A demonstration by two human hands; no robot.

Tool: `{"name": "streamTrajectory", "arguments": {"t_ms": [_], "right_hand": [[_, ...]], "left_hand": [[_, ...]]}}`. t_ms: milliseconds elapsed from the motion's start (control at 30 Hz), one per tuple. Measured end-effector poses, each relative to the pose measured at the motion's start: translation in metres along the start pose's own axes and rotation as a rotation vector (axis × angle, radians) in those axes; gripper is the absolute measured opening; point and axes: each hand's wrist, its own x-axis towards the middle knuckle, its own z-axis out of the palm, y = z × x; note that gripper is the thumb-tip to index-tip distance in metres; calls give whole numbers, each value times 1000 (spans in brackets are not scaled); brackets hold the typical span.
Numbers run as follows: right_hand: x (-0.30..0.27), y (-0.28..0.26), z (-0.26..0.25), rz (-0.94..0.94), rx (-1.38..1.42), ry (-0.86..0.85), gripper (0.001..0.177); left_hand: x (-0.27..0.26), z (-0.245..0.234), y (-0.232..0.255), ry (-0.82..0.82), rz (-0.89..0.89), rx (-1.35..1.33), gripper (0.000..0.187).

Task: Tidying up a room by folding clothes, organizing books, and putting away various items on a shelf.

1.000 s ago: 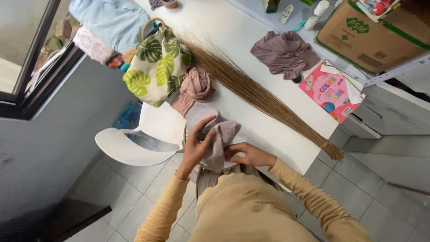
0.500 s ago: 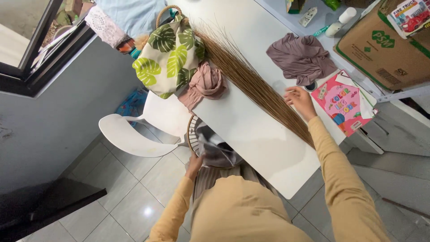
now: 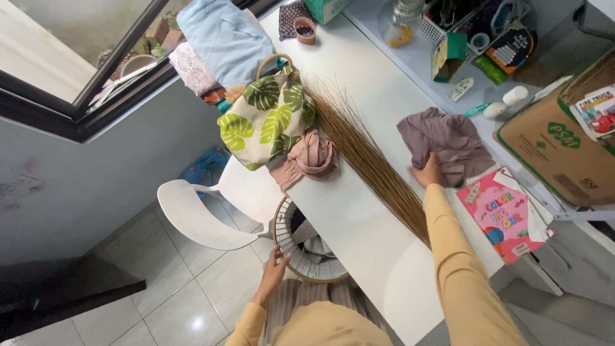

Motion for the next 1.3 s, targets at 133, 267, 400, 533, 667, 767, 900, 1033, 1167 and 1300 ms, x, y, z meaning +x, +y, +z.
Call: {"name": "streamTrajectory", "arguments": {"t_ms": [133,267,400,533,667,767,900,1033,1167,1300], "right_hand": [[2,11,3,24,-120,-134,62],[2,-7,-34,-178,-189,-37,38],[-4,-18,-90,-211,362,239,12],[-84,-158,-191,-342,922,159,17],[-196,-218,-206,-422,1152,-355,25],[-262,-233,-158,-533,774,-626,25],[-295,-243,-160,-576,566,-738,31],[-288,-178,-145,-370,416,-547,50],[-261,-47,-107,-163,-39,-84,76],[-267,33,-87,185,-422,-148,92]], "left_hand": [[-7,9,22,-124,-62,-107,68],[5,22,40,-298,41,-212,61],[2,27,116,-413,119,-194,55],[-23,24,208,-605,92,-324,59],[-51,25,270,-779,102,-559,70],[-40,32,247,-725,275,-710,59],[11,23,145,-552,372,-503,44],[0,-25,132,-393,173,-243,37],[-14,-45,130,-383,57,-254,43],[-23,-31,120,-525,-323,-119,85]]}}
